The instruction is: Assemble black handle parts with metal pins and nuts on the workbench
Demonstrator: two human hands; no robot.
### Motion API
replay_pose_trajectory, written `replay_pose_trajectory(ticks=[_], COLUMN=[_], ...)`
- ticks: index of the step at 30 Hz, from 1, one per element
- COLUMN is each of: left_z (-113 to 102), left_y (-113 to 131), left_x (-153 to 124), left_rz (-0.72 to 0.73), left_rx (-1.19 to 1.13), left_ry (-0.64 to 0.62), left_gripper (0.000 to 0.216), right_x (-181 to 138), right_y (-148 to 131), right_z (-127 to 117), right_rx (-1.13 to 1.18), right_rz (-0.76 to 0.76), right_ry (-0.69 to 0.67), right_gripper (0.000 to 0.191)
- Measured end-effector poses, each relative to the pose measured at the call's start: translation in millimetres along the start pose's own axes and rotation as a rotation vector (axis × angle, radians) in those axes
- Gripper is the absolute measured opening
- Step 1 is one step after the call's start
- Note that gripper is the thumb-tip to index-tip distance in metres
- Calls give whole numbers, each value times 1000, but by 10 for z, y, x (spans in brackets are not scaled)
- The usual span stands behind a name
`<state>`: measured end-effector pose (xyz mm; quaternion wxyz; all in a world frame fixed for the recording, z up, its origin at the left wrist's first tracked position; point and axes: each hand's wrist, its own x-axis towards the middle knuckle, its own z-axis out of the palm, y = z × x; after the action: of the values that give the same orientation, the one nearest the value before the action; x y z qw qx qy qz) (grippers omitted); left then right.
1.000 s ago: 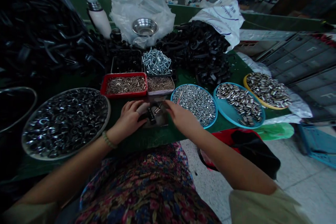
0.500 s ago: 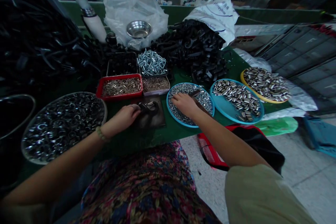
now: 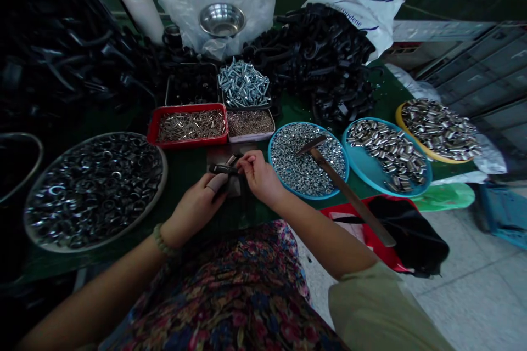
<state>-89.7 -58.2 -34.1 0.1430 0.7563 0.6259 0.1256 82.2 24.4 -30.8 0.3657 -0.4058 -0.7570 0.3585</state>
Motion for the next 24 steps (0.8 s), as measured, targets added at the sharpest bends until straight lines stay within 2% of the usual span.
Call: replay_pose_trajectory(ticks=[5,10,15,19,22,24], left_z=[2,8,20,20,10,5], left_y=[-15,-15,-34,-51,-64,-64], left_x=[-4,-2,11,10,24,41], left_rz=[-6,-1,5,3,15,14], left_rx=[-4,-2,4,-5,-15,-9], left_ry=[-4,2,8,5,8,7], left_gripper=[30,31,30,31,31,30], right_x=[10,42,46,18,101,224], right_y=[128,75,32,54,56,54], right_z=[56,67,55,62,89,124], right_rx=[5,-19,-89,-93,-54,65], right_rz=[-20,-28,-31,-40,16,86], right_ry=[3,9,-51,-28,-33,-50], right_gripper=[14,13,15,17,19,23])
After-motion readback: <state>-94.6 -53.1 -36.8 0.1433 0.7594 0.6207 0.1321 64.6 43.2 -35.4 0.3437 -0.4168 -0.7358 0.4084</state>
